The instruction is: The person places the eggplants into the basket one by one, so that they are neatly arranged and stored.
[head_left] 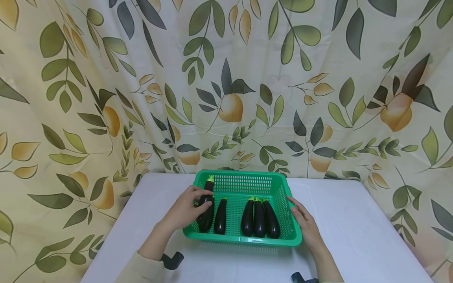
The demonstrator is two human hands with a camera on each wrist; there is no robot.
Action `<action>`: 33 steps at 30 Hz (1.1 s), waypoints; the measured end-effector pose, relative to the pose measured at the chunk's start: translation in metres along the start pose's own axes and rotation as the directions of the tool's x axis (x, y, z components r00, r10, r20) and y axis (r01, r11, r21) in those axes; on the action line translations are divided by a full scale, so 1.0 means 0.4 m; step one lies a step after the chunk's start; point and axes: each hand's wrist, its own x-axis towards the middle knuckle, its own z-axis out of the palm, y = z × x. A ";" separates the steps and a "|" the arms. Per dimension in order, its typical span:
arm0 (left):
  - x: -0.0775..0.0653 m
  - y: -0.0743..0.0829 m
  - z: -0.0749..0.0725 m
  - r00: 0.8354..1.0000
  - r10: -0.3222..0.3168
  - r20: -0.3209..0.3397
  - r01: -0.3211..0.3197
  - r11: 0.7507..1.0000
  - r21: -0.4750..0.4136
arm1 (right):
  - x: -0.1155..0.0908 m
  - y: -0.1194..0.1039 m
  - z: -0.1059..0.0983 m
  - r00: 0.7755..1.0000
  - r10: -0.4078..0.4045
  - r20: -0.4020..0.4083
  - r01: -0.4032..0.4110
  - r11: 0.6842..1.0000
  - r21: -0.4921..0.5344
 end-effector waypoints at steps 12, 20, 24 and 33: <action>0.009 0.014 0.024 0.999 0.039 0.034 -0.038 0.999 -0.029 | -0.003 0.002 0.001 1.000 -0.002 -0.003 0.002 1.000 -0.008; 0.015 0.022 0.040 0.997 0.049 0.055 -0.047 0.998 -0.033 | 0.000 0.004 0.001 1.000 0.008 0.006 -0.008 1.000 0.006; 0.018 0.028 0.046 0.997 0.054 0.060 -0.051 0.998 -0.044 | -0.001 0.004 0.001 1.000 0.001 0.005 -0.001 1.000 0.006; 0.024 0.047 0.060 0.995 0.072 0.074 -0.070 0.997 -0.029 | 0.000 0.005 -0.001 1.000 0.001 0.001 -0.001 1.000 -0.004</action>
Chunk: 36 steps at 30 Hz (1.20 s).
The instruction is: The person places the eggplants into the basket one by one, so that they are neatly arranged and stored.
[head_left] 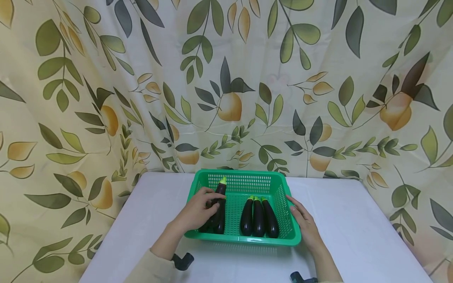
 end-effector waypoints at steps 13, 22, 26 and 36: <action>0.016 0.008 0.025 1.000 -0.008 0.014 0.008 1.000 0.003 | 0.002 0.000 -0.002 1.000 0.014 0.002 -0.014 1.000 -0.005; 0.026 0.021 0.041 0.998 -0.042 0.037 0.041 0.999 0.012 | 0.001 -0.003 0.000 1.000 0.008 0.003 -0.008 1.000 -0.004; 0.030 0.024 0.050 0.999 -0.040 0.034 0.039 0.999 0.023 | 0.001 -0.004 0.000 1.000 0.009 0.003 -0.009 1.000 -0.002; 0.040 0.022 0.075 0.998 -0.040 0.039 0.040 0.999 0.007 | 0.000 -0.004 0.000 1.000 0.011 0.001 -0.011 1.000 -0.004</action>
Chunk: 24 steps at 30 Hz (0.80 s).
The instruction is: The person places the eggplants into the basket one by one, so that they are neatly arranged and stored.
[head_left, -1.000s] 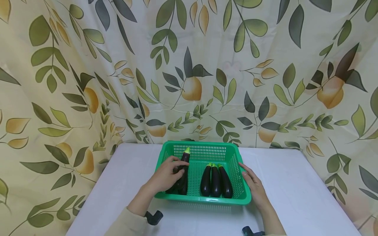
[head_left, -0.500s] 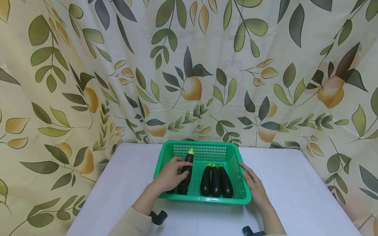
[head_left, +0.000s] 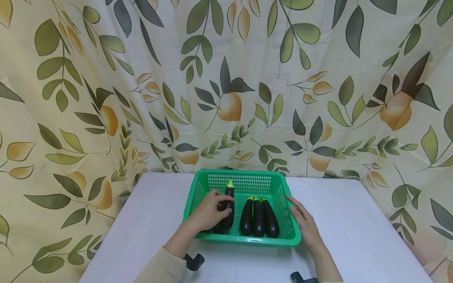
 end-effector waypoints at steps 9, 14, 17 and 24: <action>0.015 -0.008 0.025 0.999 -0.025 0.024 0.025 1.000 -0.006 | 0.003 0.007 0.002 1.000 -0.023 -0.011 0.024 1.000 0.011; 0.021 -0.009 0.038 0.999 -0.028 0.031 0.026 0.999 0.039 | 0.002 0.005 0.002 1.000 -0.017 -0.011 0.017 1.000 0.003; 0.023 -0.008 0.044 0.999 -0.025 0.044 0.023 0.998 0.060 | 0.002 0.004 0.002 1.000 -0.019 -0.011 0.019 1.000 0.002; 0.028 -0.013 0.060 0.998 -0.028 0.064 0.021 0.994 0.106 | 0.001 0.005 0.002 1.000 -0.020 -0.009 0.020 1.000 -0.007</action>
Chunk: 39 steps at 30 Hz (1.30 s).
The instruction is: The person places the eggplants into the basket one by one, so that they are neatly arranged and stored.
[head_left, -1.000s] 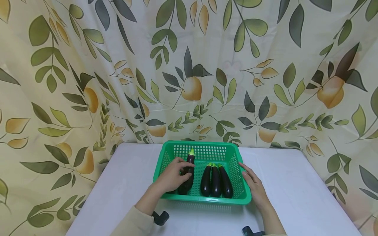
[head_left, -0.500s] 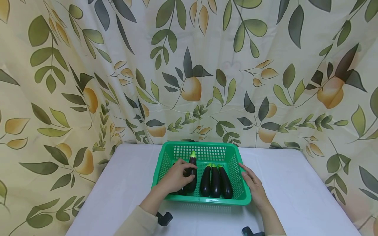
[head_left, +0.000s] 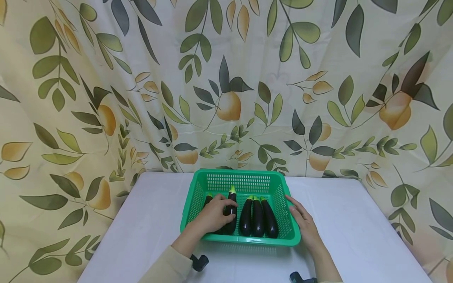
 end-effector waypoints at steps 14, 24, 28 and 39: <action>0.005 -0.009 0.025 0.999 -0.015 0.036 0.012 0.998 0.065 | -0.003 -0.003 0.006 1.000 0.001 -0.001 -0.001 1.000 -0.002; 0.003 -0.003 0.031 0.999 -0.035 0.026 0.031 0.986 0.167 | -0.002 -0.004 0.001 1.000 0.011 -0.007 -0.011 1.000 -0.021; 0.004 -0.004 0.036 0.999 -0.031 0.010 0.028 0.971 0.238 | -0.002 -0.003 -0.001 1.000 0.011 -0.006 -0.012 1.000 -0.022; 0.005 -0.011 0.041 0.999 -0.027 0.021 0.019 0.949 0.315 | 0.001 -0.001 -0.001 1.000 0.016 0.002 -0.016 1.000 -0.005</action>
